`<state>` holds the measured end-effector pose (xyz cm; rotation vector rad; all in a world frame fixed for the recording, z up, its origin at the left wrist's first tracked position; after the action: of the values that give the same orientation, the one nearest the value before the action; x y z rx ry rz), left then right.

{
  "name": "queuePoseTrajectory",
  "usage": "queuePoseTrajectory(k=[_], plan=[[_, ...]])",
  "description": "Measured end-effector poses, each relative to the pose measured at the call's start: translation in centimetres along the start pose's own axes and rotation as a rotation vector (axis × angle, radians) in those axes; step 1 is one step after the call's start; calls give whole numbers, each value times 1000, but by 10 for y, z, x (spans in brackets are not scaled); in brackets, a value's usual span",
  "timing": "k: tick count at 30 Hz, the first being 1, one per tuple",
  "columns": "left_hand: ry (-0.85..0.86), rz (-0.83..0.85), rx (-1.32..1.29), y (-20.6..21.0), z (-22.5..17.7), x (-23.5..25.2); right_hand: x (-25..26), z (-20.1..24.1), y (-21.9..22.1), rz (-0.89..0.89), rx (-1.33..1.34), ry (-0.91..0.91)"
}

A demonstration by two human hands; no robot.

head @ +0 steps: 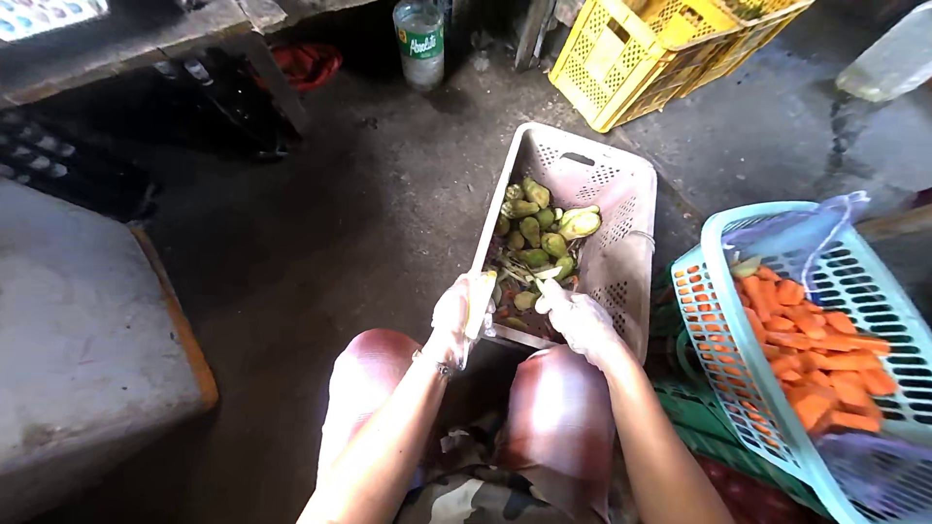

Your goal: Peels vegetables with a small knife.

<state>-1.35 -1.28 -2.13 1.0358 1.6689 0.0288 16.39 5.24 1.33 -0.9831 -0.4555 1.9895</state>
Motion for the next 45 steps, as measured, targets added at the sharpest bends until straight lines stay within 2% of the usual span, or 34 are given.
queuePoseTrajectory(k=[4, 6, 9, 14, 17, 21, 24, 27, 29, 31, 34, 36, 39, 42, 45], plan=[[-13, 67, -39, 2, 0, -3, -36, 41, 6, -62, -159, -236], [39, 28, -21, 3, -3, -7, -49, 50, 18, -23, -252, -288], [94, -26, -3, -1, -5, -10, -55, 50, 30, 8, -346, -272], [71, -107, 18, 0, -5, -14, -48, 52, 31, 44, -405, -178], [79, -89, -4, -1, -5, -10, -41, 53, 32, 53, -406, -169], [54, 70, 60, -3, 1, -4, -22, 47, 27, 23, -309, -141], [35, 222, 95, -1, 6, -9, 0, 21, 21, 77, -220, -40], [30, 375, -46, -2, 4, -5, 4, 4, 16, 123, -222, -4], [54, 467, -155, -2, 3, -3, -4, 6, 12, 38, -203, -25], [53, 458, -257, 2, 0, -4, -18, 12, 10, -104, -142, -108], [114, 495, -307, 1, -7, -6, -48, 24, 24, -309, -71, -389], [159, 516, -292, -1, -12, -8, -68, 30, 41, -378, -131, -581], [113, 663, -358, -7, -14, -7, -85, 32, 64, -498, -255, -790], [90, 660, -404, -9, -13, -7, -92, 38, 70, -548, -306, -813], [38, 614, -429, -11, -11, -6, -92, 46, 68, -457, -347, -702]])
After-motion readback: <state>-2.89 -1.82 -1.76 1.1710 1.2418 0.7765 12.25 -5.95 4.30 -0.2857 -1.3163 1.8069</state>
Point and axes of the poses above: each hand's wrist, its own x-axis towards the middle knuckle, its own y-axis out of the palm, z = x × y, the point moved 4 cm from there along x, towards the middle knuckle, and after that the axes turned 12 degrees about -y, right-handed, at the moved point
